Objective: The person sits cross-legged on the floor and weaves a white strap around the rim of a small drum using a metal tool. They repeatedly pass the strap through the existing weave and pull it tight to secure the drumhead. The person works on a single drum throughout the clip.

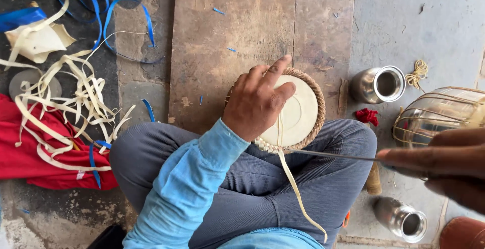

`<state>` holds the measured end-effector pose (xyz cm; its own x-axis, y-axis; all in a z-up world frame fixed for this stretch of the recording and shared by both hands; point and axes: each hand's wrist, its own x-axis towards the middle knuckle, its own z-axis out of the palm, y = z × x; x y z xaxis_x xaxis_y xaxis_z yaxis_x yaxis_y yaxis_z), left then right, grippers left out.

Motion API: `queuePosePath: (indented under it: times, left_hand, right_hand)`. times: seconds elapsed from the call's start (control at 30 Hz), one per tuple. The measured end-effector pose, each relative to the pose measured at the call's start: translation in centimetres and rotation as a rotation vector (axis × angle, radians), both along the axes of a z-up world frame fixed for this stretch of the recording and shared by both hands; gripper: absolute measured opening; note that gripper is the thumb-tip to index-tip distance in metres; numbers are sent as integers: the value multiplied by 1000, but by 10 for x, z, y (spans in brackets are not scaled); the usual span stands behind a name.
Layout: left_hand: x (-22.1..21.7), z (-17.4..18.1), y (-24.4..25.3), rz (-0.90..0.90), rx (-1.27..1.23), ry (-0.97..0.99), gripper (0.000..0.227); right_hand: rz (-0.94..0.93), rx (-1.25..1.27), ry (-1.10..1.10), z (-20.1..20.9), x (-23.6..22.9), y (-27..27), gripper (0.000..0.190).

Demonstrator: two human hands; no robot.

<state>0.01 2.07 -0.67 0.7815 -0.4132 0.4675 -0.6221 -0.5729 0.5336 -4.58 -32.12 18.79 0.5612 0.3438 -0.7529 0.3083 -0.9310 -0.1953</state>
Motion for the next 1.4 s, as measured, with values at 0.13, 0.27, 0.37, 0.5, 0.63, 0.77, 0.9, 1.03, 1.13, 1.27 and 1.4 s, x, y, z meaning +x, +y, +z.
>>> queuePosePath:
  times: [0.13, 0.27, 0.37, 0.5, 0.63, 0.77, 0.9, 1.03, 1.13, 1.27, 1.4]
  left_hand:
    - [-1, 1, 1, 20, -2, 30, 11]
    - [-1, 5, 1, 20, -30, 71, 9]
    - [-1, 11, 4, -1, 15, 121, 10]
    - [0, 12, 3, 0, 1, 127, 8]
    - [-2, 10, 2, 14, -4, 119, 8]
    - [-3, 12, 3, 6, 3, 135, 6]
    - [-3, 12, 2, 17, 39, 114, 5]
    - [0, 12, 4, 6, 14, 108, 7]
    - [-1, 12, 3, 8, 8, 115, 7]
    - [-1, 12, 3, -3, -2, 121, 6]
    - [-1, 10, 4, 6, -1, 80, 7]
  right_hand:
    - [-30, -108, 144, -8, -9, 8, 59]
    - [-119, 35, 134, -32, -56, -18, 57]
    - [-203, 105, 113, -45, -99, -45, 56]
    - [-281, 146, 71, -54, -145, -73, 55]
    - [-282, 200, 0, -53, -173, -84, 54]
    - [-541, 231, 212, -53, -162, -94, 51]
    - [-703, 146, 258, -57, -158, -94, 46]
    - [56, 94, -491, -63, -203, -69, 51]
    - [-41, 107, -425, -66, -209, -71, 49]
    - [-347, 206, -285, -77, -227, -51, 50]
    - [-789, 538, -241, -121, -257, 19, 52]
